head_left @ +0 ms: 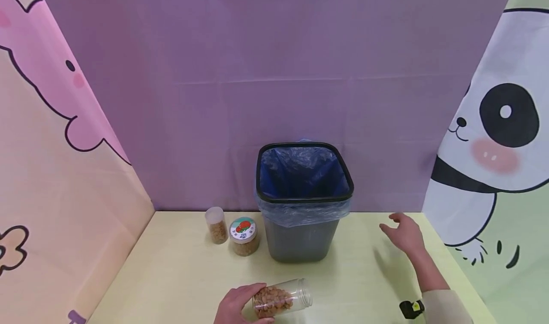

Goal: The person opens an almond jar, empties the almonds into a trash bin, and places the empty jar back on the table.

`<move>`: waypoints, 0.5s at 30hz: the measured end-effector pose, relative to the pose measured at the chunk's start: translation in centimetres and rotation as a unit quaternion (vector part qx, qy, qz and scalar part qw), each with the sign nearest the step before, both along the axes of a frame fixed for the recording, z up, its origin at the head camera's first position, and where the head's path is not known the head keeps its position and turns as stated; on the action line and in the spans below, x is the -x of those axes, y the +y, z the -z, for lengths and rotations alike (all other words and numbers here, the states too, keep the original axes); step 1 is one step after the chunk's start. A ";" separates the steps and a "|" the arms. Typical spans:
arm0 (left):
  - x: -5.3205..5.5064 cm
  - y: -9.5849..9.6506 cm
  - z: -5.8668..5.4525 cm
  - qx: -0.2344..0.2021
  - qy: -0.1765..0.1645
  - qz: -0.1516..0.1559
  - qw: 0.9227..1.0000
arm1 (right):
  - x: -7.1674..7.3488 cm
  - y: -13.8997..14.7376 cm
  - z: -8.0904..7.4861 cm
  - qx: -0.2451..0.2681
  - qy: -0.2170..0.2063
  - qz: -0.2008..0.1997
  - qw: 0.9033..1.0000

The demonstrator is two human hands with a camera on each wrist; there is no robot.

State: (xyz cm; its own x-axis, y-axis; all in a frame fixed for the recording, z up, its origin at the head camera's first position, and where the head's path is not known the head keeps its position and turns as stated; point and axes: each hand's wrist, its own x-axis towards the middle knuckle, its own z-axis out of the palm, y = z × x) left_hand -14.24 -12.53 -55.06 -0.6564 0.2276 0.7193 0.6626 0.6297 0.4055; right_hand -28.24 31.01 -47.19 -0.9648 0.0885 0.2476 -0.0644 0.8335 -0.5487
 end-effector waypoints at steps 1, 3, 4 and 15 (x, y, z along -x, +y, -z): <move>0.0 0.0 0.0 -0.001 -0.001 0.002 1.000 | 0.0 -0.5 -0.8 0.007 0.009 0.000 1.000; -0.1 0.0 0.1 -0.001 -0.001 0.003 1.000 | -0.2 -1.5 -2.5 0.026 0.024 0.002 0.999; -0.1 0.0 0.1 0.001 -0.003 0.003 1.000 | -0.4 -2.0 -3.3 0.036 0.030 0.002 0.999; -0.9 0.0 -0.1 0.009 -0.067 0.018 0.998 | -1.5 -6.9 -10.2 0.117 0.080 -0.017 0.990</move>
